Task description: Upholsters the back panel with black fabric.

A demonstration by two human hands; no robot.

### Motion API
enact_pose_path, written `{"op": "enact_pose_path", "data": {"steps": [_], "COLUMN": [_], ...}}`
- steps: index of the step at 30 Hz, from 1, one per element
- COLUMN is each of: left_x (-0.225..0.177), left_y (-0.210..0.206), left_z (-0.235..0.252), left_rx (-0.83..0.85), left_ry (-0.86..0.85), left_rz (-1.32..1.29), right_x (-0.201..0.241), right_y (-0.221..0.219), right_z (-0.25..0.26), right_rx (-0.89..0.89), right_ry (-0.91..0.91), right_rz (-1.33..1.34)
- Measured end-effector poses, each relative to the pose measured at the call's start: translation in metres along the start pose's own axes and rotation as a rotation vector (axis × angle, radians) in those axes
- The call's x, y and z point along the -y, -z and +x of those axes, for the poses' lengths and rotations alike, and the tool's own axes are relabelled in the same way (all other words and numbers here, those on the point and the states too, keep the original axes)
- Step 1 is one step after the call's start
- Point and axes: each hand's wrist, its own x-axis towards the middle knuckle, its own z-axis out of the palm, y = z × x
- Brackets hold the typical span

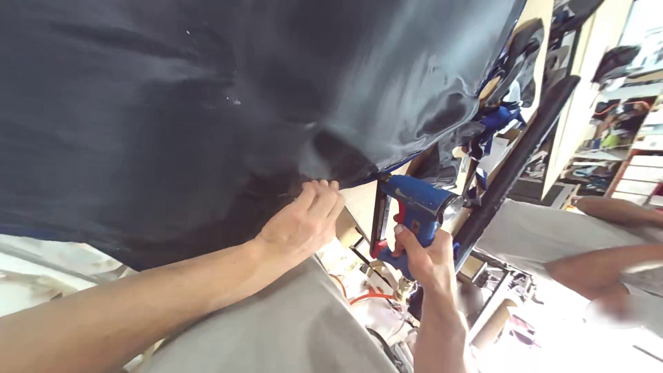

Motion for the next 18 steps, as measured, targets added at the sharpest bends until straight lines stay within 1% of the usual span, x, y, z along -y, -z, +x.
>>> {"op": "enact_pose_path", "data": {"steps": [6, 11, 18], "left_x": [0.002, 0.003, 0.003], "left_y": [0.003, 0.001, 0.001], "left_z": [0.000, -0.002, -0.001], "left_rx": [0.025, -0.012, 0.007], "left_ry": [-0.006, 0.012, 0.015], "left_rz": [-0.035, -0.108, -0.102], "right_x": [0.015, 0.024, 0.023], "right_y": [-0.018, -0.014, -0.030], "right_z": [-0.016, -0.026, -0.024], "right_rx": [-0.036, -0.064, -0.025], "right_ry": [0.045, 0.086, -0.001], "right_rz": [0.028, 0.113, -0.032]}}
